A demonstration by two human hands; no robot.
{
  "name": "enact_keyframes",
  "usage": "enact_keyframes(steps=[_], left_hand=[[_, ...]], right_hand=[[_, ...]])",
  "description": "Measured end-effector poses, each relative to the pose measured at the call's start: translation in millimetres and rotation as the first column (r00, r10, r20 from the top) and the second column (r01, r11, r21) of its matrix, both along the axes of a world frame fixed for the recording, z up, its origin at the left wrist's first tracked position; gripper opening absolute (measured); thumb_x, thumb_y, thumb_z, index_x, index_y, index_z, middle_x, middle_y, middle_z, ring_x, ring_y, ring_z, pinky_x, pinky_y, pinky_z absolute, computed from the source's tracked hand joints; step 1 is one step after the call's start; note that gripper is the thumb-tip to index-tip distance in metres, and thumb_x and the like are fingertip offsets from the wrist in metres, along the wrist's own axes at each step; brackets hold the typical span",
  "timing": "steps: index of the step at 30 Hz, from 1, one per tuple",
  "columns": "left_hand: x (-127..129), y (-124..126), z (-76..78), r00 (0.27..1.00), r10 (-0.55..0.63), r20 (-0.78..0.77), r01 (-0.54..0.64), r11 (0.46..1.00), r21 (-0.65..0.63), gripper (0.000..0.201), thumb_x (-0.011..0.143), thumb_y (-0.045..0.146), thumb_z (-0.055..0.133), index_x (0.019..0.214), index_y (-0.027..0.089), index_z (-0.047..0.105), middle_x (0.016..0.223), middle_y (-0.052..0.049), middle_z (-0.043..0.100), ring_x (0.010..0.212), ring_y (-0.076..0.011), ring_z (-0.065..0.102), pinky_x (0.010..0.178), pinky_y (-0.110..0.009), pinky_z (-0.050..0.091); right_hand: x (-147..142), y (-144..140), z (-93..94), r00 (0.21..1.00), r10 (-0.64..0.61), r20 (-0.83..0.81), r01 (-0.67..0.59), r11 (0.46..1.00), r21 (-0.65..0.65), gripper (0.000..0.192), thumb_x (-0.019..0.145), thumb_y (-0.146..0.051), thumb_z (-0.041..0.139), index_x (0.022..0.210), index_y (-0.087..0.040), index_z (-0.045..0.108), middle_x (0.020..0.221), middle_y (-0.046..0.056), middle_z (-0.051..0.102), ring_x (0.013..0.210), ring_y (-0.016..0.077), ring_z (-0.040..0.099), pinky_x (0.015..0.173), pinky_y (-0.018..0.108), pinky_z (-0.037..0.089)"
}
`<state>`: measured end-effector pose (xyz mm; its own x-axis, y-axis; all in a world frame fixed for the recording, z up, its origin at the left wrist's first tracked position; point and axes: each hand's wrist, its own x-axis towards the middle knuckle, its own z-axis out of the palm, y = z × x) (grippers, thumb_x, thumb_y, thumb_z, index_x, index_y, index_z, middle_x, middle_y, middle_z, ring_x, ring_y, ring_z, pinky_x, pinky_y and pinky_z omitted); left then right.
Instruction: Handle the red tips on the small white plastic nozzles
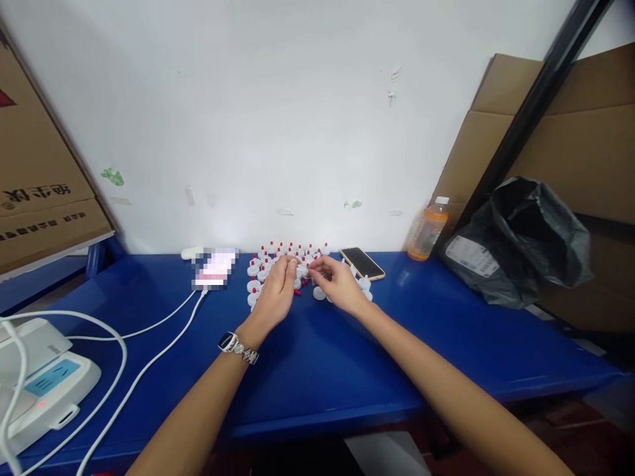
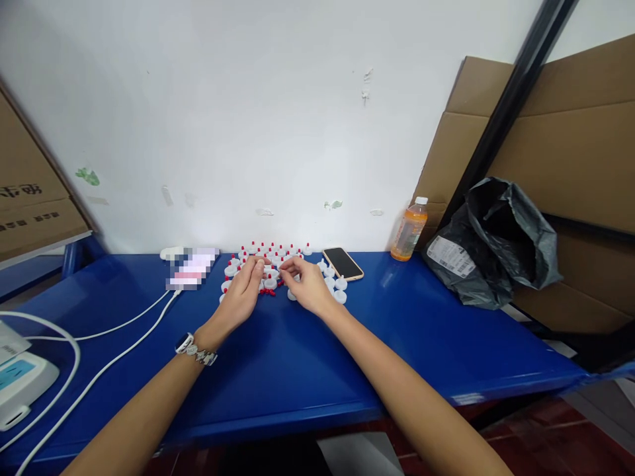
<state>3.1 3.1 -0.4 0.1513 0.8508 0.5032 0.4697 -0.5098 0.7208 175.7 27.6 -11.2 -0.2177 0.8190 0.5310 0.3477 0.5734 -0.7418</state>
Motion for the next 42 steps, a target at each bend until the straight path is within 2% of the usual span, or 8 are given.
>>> enact_keyframes(steps=[7, 10, 13, 19, 28, 35, 39, 42], left_hand=[[7, -5, -0.5, 0.997, -0.066, 0.048, 0.067, 0.998, -0.019, 0.039, 0.103, 0.049, 0.026, 0.111, 0.022, 0.054, 0.091, -0.003, 0.058, 0.083, -0.0179, 0.055, 0.078, -0.031, 0.045], [9, -4, -3.7, 0.992, -0.077, 0.096, 0.081, 0.996, -0.033, 0.041, 0.103, 0.052, 0.026, 0.111, 0.022, 0.054, 0.087, -0.003, 0.058, 0.080, -0.0180, 0.055, 0.077, -0.032, 0.046], [10, -2, -6.5, 0.985, -0.077, 0.153, 0.085, 0.995, -0.049, 0.045, 0.102, 0.055, 0.026, 0.112, 0.022, 0.054, 0.086, -0.003, 0.058, 0.078, -0.0184, 0.056, 0.076, -0.033, 0.046], [14, -4, -10.9, 0.969, -0.067, 0.238, 0.090, 0.992, -0.087, 0.047, 0.100, 0.059, 0.026, 0.111, 0.022, 0.054, 0.086, -0.003, 0.056, 0.076, -0.0167, 0.054, 0.075, -0.032, 0.047], [30, -8, -21.3, 0.918, -0.053, 0.393, 0.123, 0.980, -0.156, 0.047, 0.098, 0.064, 0.029, 0.105, 0.023, 0.051, 0.100, -0.004, 0.060, 0.094, -0.0174, 0.059, 0.088, -0.032, 0.049], [16, -2, -7.7, 0.966, -0.105, 0.237, 0.138, 0.983, -0.124, 0.052, 0.101, 0.059, 0.024, 0.117, 0.023, 0.058, 0.113, -0.008, 0.064, 0.107, -0.0206, 0.059, 0.099, -0.037, 0.046], [5, 4, 0.0, 0.992, 0.081, 0.102, -0.079, 0.997, -0.016, 0.046, 0.102, 0.053, 0.028, 0.115, 0.023, 0.060, 0.117, -0.008, 0.064, 0.116, -0.0220, 0.055, 0.106, -0.040, 0.040], [1, 8, -1.5, 0.992, 0.121, 0.026, -0.122, 0.992, 0.045, 0.042, 0.103, 0.047, 0.028, 0.107, 0.022, 0.061, 0.109, -0.007, 0.065, 0.109, -0.0218, 0.057, 0.102, -0.040, 0.041]], right_hand=[[-4, -13, 2.5, 0.903, 0.081, -0.423, -0.152, 0.979, -0.138, 0.030, 0.080, -0.045, 0.072, 0.097, -0.021, 0.069, 0.078, 0.001, 0.068, 0.070, 0.0150, 0.061, 0.065, 0.028, 0.047], [-8, -16, 5.7, 0.847, 0.090, -0.524, -0.207, 0.963, -0.171, 0.033, 0.072, -0.049, 0.079, 0.084, -0.021, 0.067, 0.069, -0.001, 0.066, 0.061, 0.0131, 0.057, 0.060, 0.027, 0.045], [-9, -18, 8.9, 0.836, 0.064, -0.545, -0.191, 0.965, -0.180, 0.034, 0.070, -0.050, 0.080, 0.074, -0.020, 0.066, 0.066, 0.000, 0.066, 0.056, 0.0114, 0.053, 0.056, 0.026, 0.043], [-14, -23, 10.0, 0.850, 0.057, -0.523, -0.173, 0.969, -0.176, 0.035, 0.071, -0.052, 0.079, 0.075, -0.019, 0.067, 0.066, 0.000, 0.065, 0.055, 0.0111, 0.051, 0.053, 0.026, 0.042], [-28, -28, 5.0, 0.808, 0.010, -0.590, -0.079, 0.993, -0.092, 0.034, 0.074, -0.049, 0.078, 0.075, -0.019, 0.063, 0.067, 0.000, 0.063, 0.061, 0.0121, 0.055, 0.060, 0.026, 0.045], [-15, -21, 7.4, 0.887, 0.077, -0.455, -0.117, 0.991, -0.061, 0.029, 0.081, -0.046, 0.071, 0.078, -0.019, 0.061, 0.068, -0.001, 0.061, 0.061, 0.0122, 0.054, 0.060, 0.026, 0.043], [9, -19, 12.3, 0.987, 0.154, -0.043, -0.158, 0.980, -0.123, 0.022, 0.088, -0.038, 0.063, 0.079, -0.018, 0.065, 0.065, -0.001, 0.060, 0.057, 0.0113, 0.049, 0.056, 0.025, 0.037], [21, -19, 11.4, 0.935, 0.234, 0.268, -0.197, 0.968, -0.158, 0.015, 0.087, -0.026, 0.061, 0.079, -0.017, 0.070, 0.066, 0.000, 0.063, 0.058, 0.0116, 0.052, 0.057, 0.025, 0.038]])
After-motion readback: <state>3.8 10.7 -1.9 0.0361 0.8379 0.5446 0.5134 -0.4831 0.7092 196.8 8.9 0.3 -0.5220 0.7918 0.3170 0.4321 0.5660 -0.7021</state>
